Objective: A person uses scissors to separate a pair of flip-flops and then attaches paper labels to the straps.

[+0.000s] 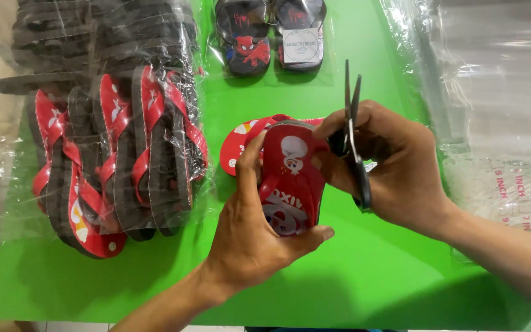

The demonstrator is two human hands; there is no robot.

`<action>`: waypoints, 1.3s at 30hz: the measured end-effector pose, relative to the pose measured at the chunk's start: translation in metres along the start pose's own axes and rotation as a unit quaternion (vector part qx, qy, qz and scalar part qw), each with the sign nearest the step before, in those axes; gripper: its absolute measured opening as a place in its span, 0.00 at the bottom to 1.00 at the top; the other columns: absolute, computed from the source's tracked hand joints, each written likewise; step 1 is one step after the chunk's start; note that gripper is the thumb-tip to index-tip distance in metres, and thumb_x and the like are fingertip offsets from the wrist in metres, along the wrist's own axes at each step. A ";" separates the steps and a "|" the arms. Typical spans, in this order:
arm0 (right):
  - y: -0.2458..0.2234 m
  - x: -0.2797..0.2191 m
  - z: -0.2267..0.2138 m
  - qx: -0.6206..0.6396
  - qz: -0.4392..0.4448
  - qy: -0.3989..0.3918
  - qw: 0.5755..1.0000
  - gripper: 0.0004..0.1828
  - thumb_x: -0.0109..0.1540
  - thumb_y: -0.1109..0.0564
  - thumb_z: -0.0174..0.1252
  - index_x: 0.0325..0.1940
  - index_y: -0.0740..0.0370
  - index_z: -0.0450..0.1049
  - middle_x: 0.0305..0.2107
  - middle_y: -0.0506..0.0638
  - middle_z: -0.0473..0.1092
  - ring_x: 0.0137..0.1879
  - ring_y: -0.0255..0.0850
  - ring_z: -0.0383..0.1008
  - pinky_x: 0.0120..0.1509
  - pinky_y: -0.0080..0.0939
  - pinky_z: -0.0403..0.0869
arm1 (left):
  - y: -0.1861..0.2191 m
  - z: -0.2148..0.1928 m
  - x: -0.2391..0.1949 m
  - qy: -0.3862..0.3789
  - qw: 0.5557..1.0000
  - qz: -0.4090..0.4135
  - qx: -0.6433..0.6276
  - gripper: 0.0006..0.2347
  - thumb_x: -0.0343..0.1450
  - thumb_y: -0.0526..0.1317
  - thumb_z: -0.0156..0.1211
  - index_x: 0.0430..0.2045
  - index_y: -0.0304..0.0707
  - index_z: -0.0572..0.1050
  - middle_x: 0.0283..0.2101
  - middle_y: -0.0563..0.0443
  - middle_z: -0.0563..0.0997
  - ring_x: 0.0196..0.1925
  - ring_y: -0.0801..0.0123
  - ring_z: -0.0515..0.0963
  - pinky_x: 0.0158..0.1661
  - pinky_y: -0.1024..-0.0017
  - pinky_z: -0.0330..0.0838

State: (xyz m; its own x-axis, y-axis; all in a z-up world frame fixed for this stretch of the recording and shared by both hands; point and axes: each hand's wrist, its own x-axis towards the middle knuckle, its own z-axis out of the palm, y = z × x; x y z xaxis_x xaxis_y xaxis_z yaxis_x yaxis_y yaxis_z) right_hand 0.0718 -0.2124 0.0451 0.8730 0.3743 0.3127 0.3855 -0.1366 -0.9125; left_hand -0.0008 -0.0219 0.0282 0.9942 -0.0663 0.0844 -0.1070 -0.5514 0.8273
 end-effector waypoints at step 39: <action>0.038 -0.054 -0.029 -0.407 -0.108 -0.078 0.904 0.20 0.51 0.58 0.68 0.48 0.56 0.78 0.32 0.47 0.77 0.27 0.40 0.74 0.24 0.42 0.73 | -0.033 0.003 -0.004 0.077 0.918 -0.018 -0.390 0.30 0.66 0.31 0.70 0.59 0.37 0.57 0.50 0.43 0.78 0.49 0.61 0.83 0.55 0.62 0.84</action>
State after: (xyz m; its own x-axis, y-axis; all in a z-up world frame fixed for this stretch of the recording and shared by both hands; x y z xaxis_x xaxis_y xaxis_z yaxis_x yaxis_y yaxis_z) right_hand 0.0485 -0.2648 0.0013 0.7232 0.5886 0.3613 0.6890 -0.6508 -0.3190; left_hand -0.0012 -0.0060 -0.0008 0.9929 0.0907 0.0766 -0.0947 0.2154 0.9719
